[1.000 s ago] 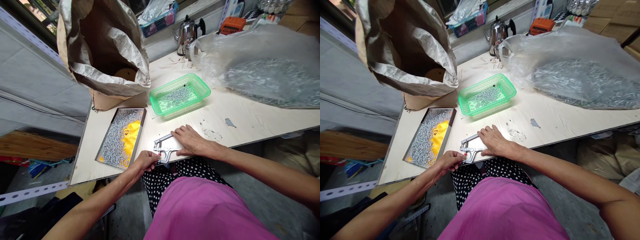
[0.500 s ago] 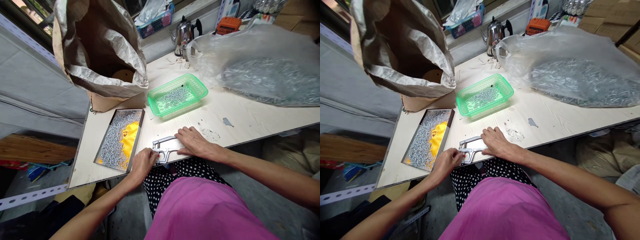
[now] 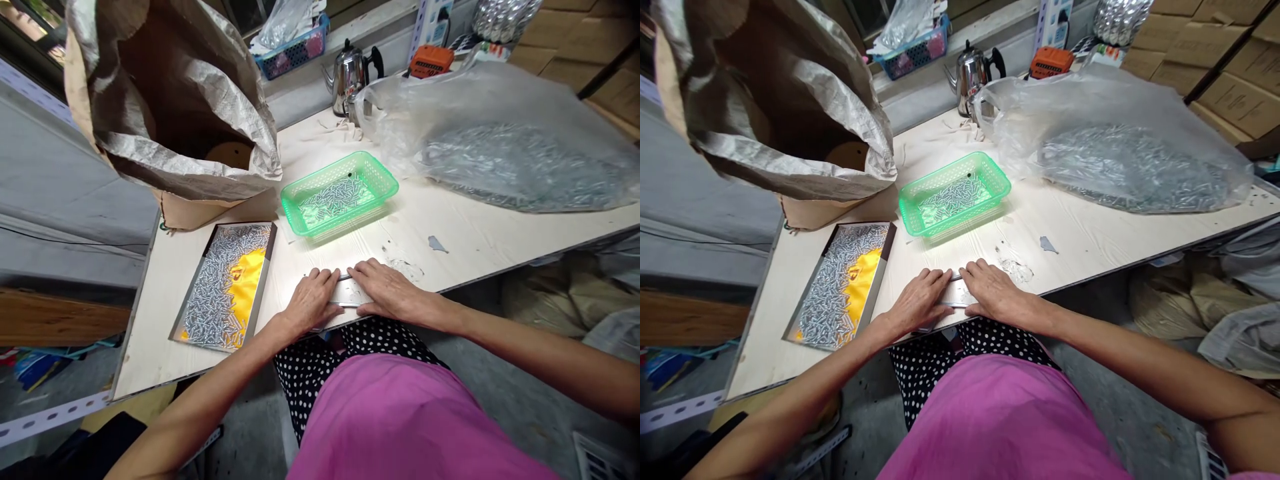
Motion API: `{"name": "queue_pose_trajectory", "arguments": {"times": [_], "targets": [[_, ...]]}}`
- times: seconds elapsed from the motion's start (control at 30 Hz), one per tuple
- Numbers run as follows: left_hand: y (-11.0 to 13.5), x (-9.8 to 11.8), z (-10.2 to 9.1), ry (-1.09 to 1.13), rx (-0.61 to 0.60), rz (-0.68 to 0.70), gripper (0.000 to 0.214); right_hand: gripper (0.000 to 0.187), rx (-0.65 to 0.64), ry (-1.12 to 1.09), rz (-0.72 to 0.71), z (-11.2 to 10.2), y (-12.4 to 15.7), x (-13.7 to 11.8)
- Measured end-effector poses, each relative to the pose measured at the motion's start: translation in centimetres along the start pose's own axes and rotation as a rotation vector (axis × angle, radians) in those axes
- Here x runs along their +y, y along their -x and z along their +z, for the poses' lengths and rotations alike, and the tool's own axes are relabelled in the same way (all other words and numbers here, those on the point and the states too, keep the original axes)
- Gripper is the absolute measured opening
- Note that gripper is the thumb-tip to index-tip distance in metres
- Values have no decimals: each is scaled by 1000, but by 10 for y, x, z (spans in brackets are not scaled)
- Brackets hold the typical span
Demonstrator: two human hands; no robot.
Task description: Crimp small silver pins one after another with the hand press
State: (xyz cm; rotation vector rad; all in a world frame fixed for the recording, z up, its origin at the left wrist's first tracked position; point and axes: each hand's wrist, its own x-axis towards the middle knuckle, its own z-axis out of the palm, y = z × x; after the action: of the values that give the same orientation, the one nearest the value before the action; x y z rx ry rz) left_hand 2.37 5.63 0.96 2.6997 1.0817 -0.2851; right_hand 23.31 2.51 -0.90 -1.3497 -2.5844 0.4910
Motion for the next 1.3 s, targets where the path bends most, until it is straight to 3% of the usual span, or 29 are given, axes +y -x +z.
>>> {"name": "queue_pose_trajectory", "arguments": {"times": [0.27, 0.47, 0.63, 0.77, 0.9, 1.03, 1.2, 1.3], "targets": [[-7, 1, 4, 52, -16, 108, 30, 3, 82, -61, -49, 18, 5, -1], [-5, 4, 15, 11, 24, 125, 26, 18, 123, -29, -67, 31, 3, -8], [-3, 7, 9, -27, 32, 74, 27, 11, 108, -41, -67, 17, 5, -1], [7, 20, 10, 19, 146, -69, 49, 44, 44, -60, -97, -3, 2, 17], [24, 42, 30, 131, 283, 0, 46, 27, 37, 1, -21, -6, -11, 26], [34, 59, 49, 266, 306, 27, 52, 17, 65, 113, 28, 4, -33, 32], [36, 62, 54, 363, 317, -3, 55, 14, 155, 156, 38, 2, -59, 42], [36, 61, 56, 364, 326, 11, 59, 14, 163, 181, 77, 0, -57, 34]]}}
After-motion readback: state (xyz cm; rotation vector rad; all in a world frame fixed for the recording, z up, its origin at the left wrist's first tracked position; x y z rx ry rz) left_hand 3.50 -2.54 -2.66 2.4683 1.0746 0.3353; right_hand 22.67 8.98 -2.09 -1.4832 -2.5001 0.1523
